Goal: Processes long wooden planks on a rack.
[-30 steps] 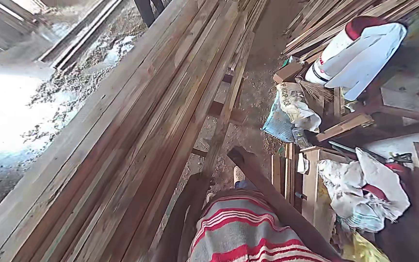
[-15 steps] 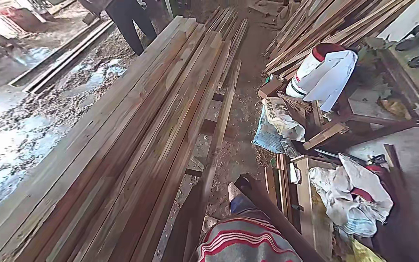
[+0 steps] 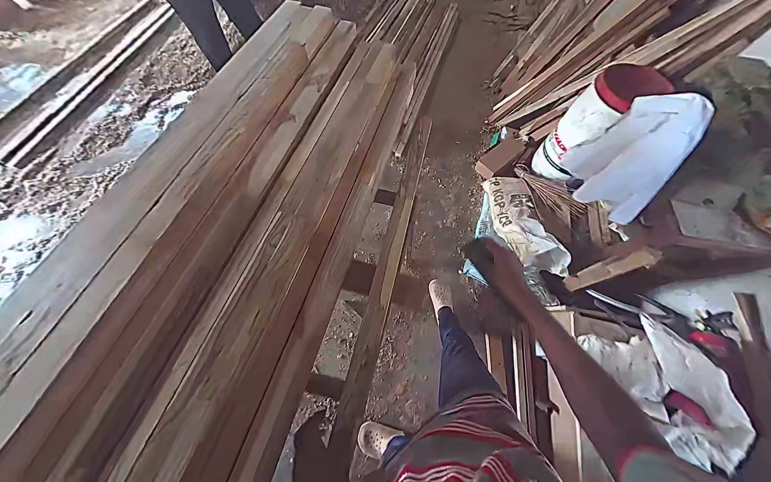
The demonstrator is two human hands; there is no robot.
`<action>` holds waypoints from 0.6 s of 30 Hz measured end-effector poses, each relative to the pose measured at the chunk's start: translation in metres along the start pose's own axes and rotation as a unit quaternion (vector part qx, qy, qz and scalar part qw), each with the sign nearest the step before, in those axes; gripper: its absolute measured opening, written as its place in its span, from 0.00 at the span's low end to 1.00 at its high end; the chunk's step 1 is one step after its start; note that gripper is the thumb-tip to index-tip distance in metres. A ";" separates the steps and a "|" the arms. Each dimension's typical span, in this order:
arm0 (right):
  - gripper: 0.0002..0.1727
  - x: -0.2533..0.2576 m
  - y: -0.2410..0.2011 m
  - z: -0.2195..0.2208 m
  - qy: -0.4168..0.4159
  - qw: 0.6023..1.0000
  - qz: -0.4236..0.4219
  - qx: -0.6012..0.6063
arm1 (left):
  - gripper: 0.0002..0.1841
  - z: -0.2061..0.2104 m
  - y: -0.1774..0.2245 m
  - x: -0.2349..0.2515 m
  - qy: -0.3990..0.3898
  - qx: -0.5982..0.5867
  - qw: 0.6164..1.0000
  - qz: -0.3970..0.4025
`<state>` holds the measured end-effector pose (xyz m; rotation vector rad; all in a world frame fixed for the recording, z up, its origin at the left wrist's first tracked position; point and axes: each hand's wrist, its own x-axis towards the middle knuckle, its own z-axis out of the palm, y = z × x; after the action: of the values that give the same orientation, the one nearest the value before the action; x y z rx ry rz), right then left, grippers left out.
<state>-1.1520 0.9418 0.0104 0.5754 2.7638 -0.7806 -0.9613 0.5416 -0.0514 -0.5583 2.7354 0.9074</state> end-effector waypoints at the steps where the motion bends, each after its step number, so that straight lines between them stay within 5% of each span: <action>1: 0.27 0.049 -0.010 -0.021 0.020 0.999 -0.025 -0.014 | 0.30 0.004 0.017 0.012 0.036 -0.012 0.998 0.048; 6: 0.27 0.265 -0.100 -0.115 0.072 0.982 -0.156 -0.084 | 0.31 0.035 0.181 0.114 0.112 0.042 0.971 0.206; 10: 0.20 0.358 -0.152 -0.132 0.059 0.964 -0.191 -0.178 | 0.43 0.062 0.293 0.218 0.078 0.064 0.971 0.217; 14: 0.17 0.385 -0.173 -0.121 0.041 0.935 -0.224 -0.272 | 0.45 0.083 0.327 0.270 -0.088 0.137 0.986 0.038; 18: 0.20 0.399 -0.176 -0.109 0.012 0.914 -0.255 -0.315 | 0.32 0.081 0.326 0.270 -0.132 0.130 0.983 0.011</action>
<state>-1.5965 0.9865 0.0606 -0.2715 2.9676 0.0841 -1.3353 0.7545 -0.0247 -0.3325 2.5646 0.5670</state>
